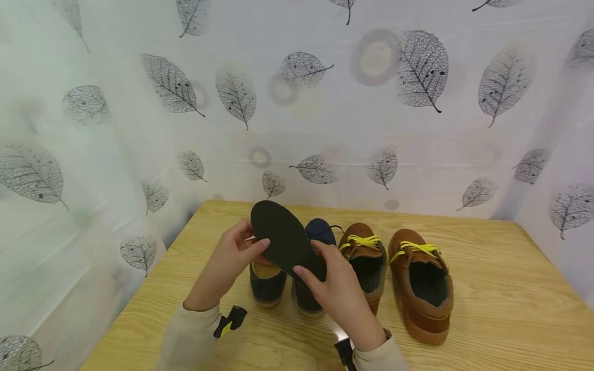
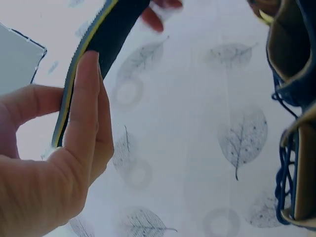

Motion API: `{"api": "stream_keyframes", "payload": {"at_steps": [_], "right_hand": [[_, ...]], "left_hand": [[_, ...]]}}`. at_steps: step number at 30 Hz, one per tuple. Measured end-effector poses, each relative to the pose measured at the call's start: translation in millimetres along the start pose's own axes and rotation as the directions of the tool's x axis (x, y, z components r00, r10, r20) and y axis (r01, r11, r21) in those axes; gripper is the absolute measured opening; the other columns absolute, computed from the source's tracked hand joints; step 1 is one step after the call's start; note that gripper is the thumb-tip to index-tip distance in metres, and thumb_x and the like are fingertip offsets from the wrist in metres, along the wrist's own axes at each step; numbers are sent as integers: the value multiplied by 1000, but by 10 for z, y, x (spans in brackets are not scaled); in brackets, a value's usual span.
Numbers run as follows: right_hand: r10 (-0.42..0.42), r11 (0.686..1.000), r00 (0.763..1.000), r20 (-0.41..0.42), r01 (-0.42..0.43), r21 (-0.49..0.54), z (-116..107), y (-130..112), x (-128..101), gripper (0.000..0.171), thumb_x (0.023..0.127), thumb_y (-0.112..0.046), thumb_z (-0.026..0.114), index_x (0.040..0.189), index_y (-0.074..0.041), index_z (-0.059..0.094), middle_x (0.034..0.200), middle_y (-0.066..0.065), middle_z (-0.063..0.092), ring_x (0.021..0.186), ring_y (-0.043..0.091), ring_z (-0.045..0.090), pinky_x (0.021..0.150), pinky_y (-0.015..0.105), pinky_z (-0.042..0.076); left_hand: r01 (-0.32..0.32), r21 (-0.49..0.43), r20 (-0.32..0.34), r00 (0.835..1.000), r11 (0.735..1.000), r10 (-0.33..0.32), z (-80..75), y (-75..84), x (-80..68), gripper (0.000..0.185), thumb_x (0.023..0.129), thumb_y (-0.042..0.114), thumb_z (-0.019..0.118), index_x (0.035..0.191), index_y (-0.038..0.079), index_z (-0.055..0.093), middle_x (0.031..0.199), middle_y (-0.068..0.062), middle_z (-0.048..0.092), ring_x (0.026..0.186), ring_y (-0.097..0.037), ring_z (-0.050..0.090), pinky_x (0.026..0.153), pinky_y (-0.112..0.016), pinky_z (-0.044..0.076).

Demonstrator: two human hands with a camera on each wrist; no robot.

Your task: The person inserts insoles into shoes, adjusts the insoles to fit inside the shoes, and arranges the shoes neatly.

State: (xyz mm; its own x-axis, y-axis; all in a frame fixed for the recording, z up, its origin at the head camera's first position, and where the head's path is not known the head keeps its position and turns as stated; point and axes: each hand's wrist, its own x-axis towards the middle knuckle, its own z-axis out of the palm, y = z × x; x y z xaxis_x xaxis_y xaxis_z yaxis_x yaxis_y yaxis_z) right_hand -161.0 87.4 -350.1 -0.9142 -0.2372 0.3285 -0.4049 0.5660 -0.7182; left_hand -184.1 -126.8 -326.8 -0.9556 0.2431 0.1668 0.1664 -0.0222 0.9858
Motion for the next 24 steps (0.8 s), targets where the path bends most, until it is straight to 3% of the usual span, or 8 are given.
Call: {"api": "stream_keyframes", "payload": {"at_steps": [3,7,10,13,17,20,21,24], "right_hand": [[-133,978,983,-123,110,-175,38,-73,-28,79,72,-26,86,132,6,48,116,19,55,105,35,57,86,50,49],[-215,948,953,-213,151,-282,33,-151,-52,85,62,-15,92,130,9,47,112,21,54,100,37,56,83,51,49],[-159,965,964,-214,105,-242,-9,-181,-69,79,63,-10,90,129,7,51,111,18,55,98,34,58,79,49,51],[-65,985,978,-200,31,-169,-49,-175,-71,71,67,-17,89,126,7,55,108,16,59,94,32,61,76,47,52],[134,987,976,-170,-147,-64,-104,-141,-63,65,71,-31,86,121,2,60,101,12,65,89,26,64,75,42,53],[293,955,950,-106,-295,-5,-136,-127,-51,60,75,-42,81,117,-4,61,97,7,66,87,20,65,76,37,54],[331,944,940,-79,-331,6,-140,-125,-44,59,76,-45,79,116,-5,61,97,6,66,87,18,64,76,36,54],[378,925,926,-7,-377,47,-127,-121,-14,54,81,-49,73,110,-5,62,94,4,64,83,14,63,76,32,52]], "left_hand": [[-42,-16,6,999,999,42,95,23,-37,37,93,-2,58,127,-5,47,108,-23,58,84,-19,66,70,-39,57],[-70,-34,24,997,997,71,172,43,-64,44,93,-2,57,134,-1,44,111,-24,57,85,-20,66,72,-45,56],[-76,-21,45,996,997,77,163,39,-57,44,93,0,58,134,-1,43,109,-23,57,84,-19,66,72,-46,56],[-84,10,46,995,996,83,77,23,-23,36,95,4,57,127,-5,45,104,-21,58,85,-23,65,73,-43,56],[-117,114,-39,992,987,122,-146,-19,50,26,96,9,58,116,-6,52,99,-18,60,85,-30,64,74,-38,56],[-144,345,-70,982,928,178,-328,-89,108,20,95,11,61,111,0,59,96,-12,63,84,-25,63,72,-35,56],[-153,438,-53,979,886,196,-377,-126,130,18,94,11,63,109,2,61,95,-10,63,83,-24,63,72,-35,55],[-173,666,38,979,726,199,-459,-243,197,15,90,7,67,104,4,62,94,-8,63,85,-22,62,74,-37,53]]}}
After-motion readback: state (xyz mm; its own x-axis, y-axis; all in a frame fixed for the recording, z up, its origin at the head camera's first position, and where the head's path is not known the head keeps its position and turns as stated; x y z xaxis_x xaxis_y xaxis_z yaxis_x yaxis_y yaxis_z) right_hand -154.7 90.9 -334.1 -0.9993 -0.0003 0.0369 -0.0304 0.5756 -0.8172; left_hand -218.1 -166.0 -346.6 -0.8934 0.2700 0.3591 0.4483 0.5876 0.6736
